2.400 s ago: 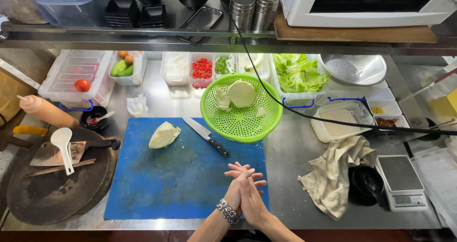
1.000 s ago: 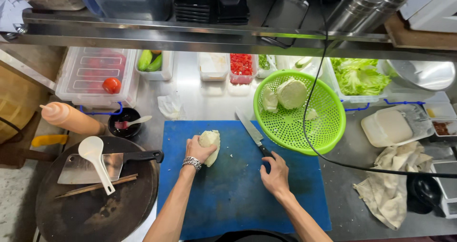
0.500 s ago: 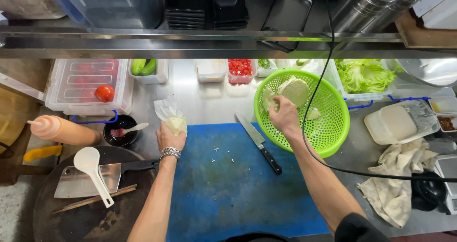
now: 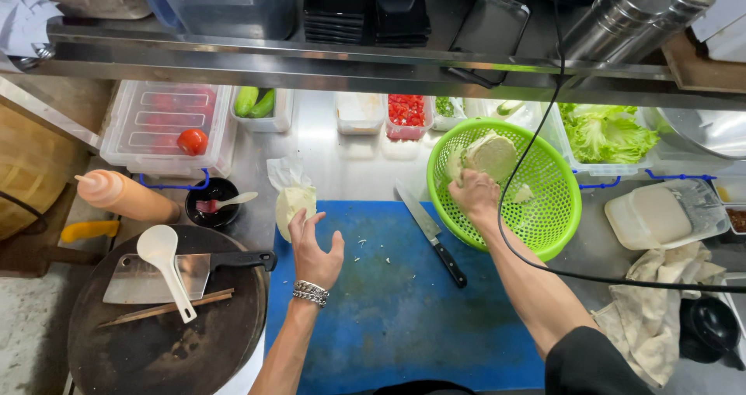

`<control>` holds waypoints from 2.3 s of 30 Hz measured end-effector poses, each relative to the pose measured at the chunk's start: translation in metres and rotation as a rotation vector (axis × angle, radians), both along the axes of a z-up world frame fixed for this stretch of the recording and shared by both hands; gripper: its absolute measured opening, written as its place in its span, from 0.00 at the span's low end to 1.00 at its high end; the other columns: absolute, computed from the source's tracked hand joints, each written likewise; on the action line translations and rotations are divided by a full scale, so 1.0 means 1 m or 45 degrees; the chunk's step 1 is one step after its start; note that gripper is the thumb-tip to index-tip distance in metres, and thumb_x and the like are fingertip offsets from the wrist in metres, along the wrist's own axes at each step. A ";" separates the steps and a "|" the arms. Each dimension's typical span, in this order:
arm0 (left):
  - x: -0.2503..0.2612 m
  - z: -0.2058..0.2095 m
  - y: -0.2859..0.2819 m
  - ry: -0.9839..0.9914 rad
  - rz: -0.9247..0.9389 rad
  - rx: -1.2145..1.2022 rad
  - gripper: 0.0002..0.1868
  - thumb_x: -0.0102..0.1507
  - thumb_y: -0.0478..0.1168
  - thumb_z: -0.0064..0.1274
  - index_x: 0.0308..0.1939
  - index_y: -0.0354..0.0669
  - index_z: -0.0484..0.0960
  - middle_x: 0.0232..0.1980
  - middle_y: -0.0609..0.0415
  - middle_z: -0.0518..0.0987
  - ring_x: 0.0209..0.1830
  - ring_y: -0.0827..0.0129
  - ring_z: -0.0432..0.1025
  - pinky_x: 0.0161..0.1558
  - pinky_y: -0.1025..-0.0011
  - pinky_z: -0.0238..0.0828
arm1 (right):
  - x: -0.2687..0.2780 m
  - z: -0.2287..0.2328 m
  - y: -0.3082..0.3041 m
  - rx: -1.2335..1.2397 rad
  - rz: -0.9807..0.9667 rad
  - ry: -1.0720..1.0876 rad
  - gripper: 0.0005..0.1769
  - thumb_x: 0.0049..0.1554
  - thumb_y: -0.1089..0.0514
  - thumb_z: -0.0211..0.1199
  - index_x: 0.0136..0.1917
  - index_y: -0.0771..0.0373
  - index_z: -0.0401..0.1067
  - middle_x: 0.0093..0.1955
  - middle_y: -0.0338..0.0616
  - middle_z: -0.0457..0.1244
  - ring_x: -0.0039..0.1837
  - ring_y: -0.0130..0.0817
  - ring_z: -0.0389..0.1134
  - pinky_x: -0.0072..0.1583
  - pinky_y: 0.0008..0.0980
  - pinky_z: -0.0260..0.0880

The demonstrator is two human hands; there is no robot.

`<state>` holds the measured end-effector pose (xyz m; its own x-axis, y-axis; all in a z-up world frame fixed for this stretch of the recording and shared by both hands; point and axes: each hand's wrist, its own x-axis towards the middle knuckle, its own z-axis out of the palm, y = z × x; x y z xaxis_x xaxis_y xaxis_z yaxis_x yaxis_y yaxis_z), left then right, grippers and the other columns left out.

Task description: The person uses a knife to shred cabbage on a blue cutting board. They repeatedly slice the cabbage into thin strips and transfer the shredded pieces into a green colander. The person handles the cabbage and knife throughout the clip.

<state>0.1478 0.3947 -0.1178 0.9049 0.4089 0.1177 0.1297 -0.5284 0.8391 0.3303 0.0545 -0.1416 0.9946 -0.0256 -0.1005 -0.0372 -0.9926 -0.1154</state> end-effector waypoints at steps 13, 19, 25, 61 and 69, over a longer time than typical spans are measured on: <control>0.002 0.037 -0.067 0.481 -0.522 -1.739 0.27 0.71 0.56 0.58 0.63 0.37 0.82 0.58 0.37 0.85 0.57 0.49 0.82 0.60 0.54 0.79 | -0.169 0.058 0.057 2.321 -0.364 0.150 0.16 0.61 0.60 0.64 0.57 0.73 0.78 0.47 0.60 0.73 0.46 0.44 0.77 0.45 0.48 0.83; -0.014 0.037 -0.062 0.340 -0.418 -1.638 0.27 0.64 0.36 0.68 0.66 0.32 0.80 0.52 0.33 0.87 0.48 0.53 0.84 0.48 0.58 0.86 | -0.220 0.061 0.080 2.233 -0.306 0.392 0.17 0.63 0.64 0.62 0.62 0.77 0.77 0.53 0.65 0.73 0.52 0.53 0.78 0.48 0.56 0.82; -0.032 0.019 -0.053 0.350 -0.448 -1.501 0.28 0.63 0.33 0.69 0.67 0.36 0.80 0.50 0.35 0.88 0.45 0.57 0.85 0.45 0.60 0.87 | -0.240 0.094 0.090 2.000 -0.300 0.538 0.20 0.64 0.58 0.66 0.64 0.74 0.78 0.55 0.65 0.73 0.56 0.54 0.77 0.52 0.58 0.82; -0.047 -0.128 -0.043 -0.319 -1.128 0.927 0.37 0.65 0.42 0.49 0.80 0.43 0.65 0.84 0.45 0.61 0.87 0.51 0.50 0.84 0.52 0.41 | -0.190 -0.069 0.000 0.619 -0.007 0.085 0.33 0.51 0.52 0.74 0.69 0.59 0.72 0.50 0.50 0.67 0.52 0.49 0.74 0.54 0.46 0.78; -0.036 -0.121 -0.013 -0.419 -1.120 1.024 0.34 0.61 0.38 0.53 0.73 0.60 0.72 0.67 0.55 0.67 0.72 0.57 0.63 0.66 0.58 0.62 | -0.210 -0.047 0.008 0.605 -0.163 0.275 0.31 0.46 0.55 0.69 0.63 0.59 0.73 0.55 0.52 0.66 0.60 0.54 0.74 0.58 0.50 0.78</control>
<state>0.1119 0.3816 -0.2391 0.7153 -0.6170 0.3282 -0.6860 -0.7095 0.1612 0.1201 0.0628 -0.1888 0.9419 -0.0474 -0.3326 -0.2273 -0.8188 -0.5272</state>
